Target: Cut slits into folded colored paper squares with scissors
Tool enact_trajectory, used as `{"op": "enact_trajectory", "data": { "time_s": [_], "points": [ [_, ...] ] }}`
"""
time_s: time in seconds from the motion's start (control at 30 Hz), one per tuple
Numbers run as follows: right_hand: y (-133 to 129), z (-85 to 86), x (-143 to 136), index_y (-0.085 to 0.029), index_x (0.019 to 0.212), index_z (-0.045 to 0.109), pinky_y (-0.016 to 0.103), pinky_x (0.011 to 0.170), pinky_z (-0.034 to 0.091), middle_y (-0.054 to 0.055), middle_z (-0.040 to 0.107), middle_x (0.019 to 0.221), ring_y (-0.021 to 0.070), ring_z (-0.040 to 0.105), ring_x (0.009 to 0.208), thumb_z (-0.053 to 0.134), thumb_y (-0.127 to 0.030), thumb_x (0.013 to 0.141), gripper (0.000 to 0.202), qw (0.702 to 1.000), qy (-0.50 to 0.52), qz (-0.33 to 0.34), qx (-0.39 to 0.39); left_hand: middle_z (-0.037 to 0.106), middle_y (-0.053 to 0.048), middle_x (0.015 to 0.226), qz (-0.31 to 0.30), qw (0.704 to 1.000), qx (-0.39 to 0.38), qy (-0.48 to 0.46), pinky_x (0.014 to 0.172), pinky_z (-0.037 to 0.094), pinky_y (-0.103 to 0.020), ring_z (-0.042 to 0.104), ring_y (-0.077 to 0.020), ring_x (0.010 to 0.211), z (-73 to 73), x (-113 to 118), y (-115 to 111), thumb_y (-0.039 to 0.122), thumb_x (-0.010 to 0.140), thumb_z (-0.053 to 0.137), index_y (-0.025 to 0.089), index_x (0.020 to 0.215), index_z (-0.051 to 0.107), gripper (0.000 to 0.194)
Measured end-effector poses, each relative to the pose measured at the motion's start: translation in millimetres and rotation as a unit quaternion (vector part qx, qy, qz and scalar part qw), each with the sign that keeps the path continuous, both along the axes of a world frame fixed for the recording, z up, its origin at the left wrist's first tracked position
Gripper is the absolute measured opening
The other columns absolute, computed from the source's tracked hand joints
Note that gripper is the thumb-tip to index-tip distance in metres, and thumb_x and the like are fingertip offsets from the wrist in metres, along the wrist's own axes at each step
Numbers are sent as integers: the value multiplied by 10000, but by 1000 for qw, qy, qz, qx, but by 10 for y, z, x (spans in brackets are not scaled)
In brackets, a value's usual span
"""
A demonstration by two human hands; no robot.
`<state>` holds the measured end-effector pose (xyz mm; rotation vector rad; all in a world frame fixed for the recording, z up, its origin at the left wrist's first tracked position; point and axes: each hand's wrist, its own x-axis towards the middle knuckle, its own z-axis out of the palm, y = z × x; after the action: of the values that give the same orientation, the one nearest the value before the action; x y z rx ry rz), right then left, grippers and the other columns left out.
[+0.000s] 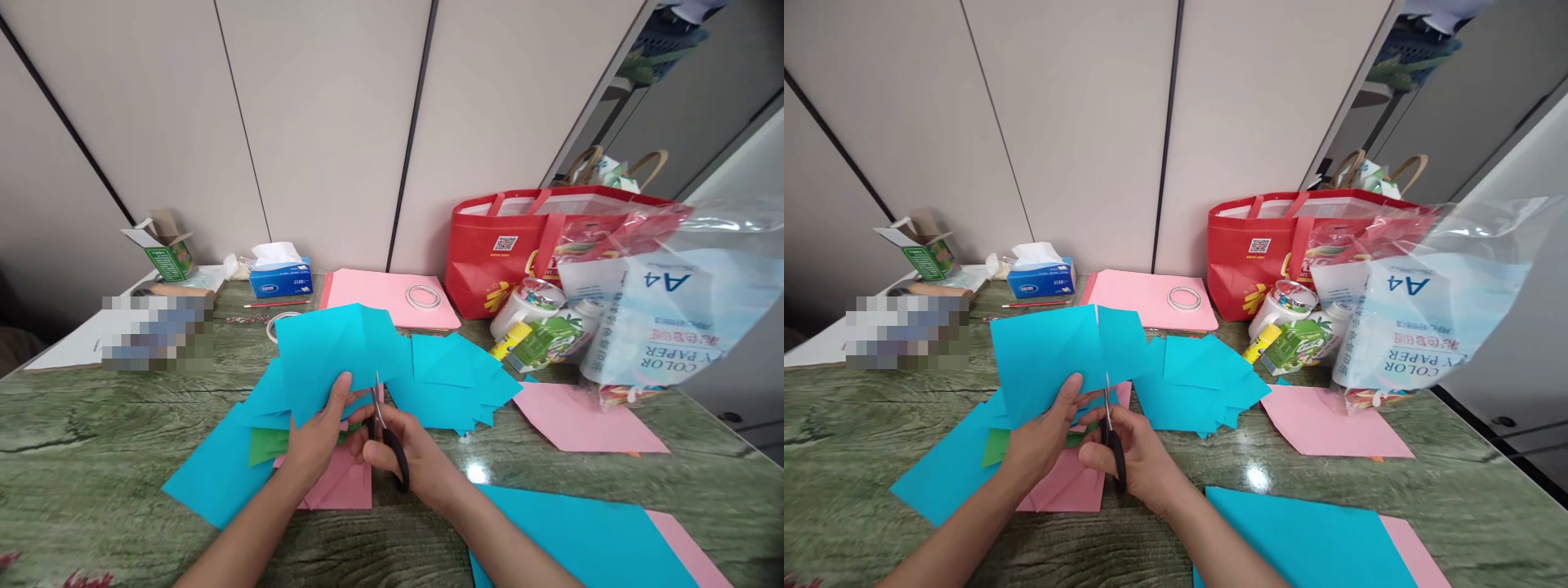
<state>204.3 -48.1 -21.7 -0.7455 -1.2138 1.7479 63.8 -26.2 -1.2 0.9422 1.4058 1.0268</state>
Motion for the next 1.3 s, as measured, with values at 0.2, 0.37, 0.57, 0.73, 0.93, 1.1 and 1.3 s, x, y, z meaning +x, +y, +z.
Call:
{"op": "enact_trajectory", "data": {
  "time_s": [0.2,0.37,0.57,0.73,0.93,1.1,1.3],
  "points": [
    [7,6,-3,-176,917,567,244,599,332,1,532,711,128,444,635,668,-397,675,342,1000,-3,-10,9,701,-67,873,46,997,-42,54,873,419,-397,561,-317,1006,231,128,-31,480,636,613,224,639,666,261],
    [7,20,-7,-184,890,565,234,574,319,-8,520,700,126,435,624,689,-413,641,360,1000,0,-15,4,701,-76,863,62,997,-29,42,874,425,-408,567,-319,998,255,156,-37,419,645,632,211,636,665,212],
    [18,28,1,-184,941,579,226,564,321,2,554,734,121,441,631,698,-376,647,372,1000,-6,-7,6,698,-71,882,35,999,-11,22,834,461,-397,562,-310,1010,222,146,-38,439,655,616,207,692,666,240],
    [21,33,3,-189,942,585,228,561,320,-3,554,722,124,442,630,695,-379,649,367,1000,-7,-9,8,688,-60,928,48,999,7,23,887,425,-418,516,-319,1072,155,128,-31,453,629,637,223,741,670,258],
    [25,26,-3,-179,882,575,224,557,310,-21,513,681,117,426,614,710,-393,622,362,1000,-4,-22,0,698,-66,887,63,998,14,7,897,416,-425,494,-311,1100,218,150,-29,421,628,647,220,737,664,229],
    [19,20,-5,-180,885,578,220,543,306,-26,499,664,112,419,598,704,-388,631,351,1000,-4,-23,-2,697,-81,884,70,995,-57,42,822,462,-397,573,-308,990,301,179,-36,395,676,612,186,694,670,217],
    [22,54,-7,-183,900,582,225,549,302,-18,506,677,113,410,605,706,-390,629,364,1000,-6,-15,11,699,-79,880,53,994,-67,71,848,442,-392,578,-310,977,250,152,-20,435,687,586,190,642,679,266]
  ]
}}
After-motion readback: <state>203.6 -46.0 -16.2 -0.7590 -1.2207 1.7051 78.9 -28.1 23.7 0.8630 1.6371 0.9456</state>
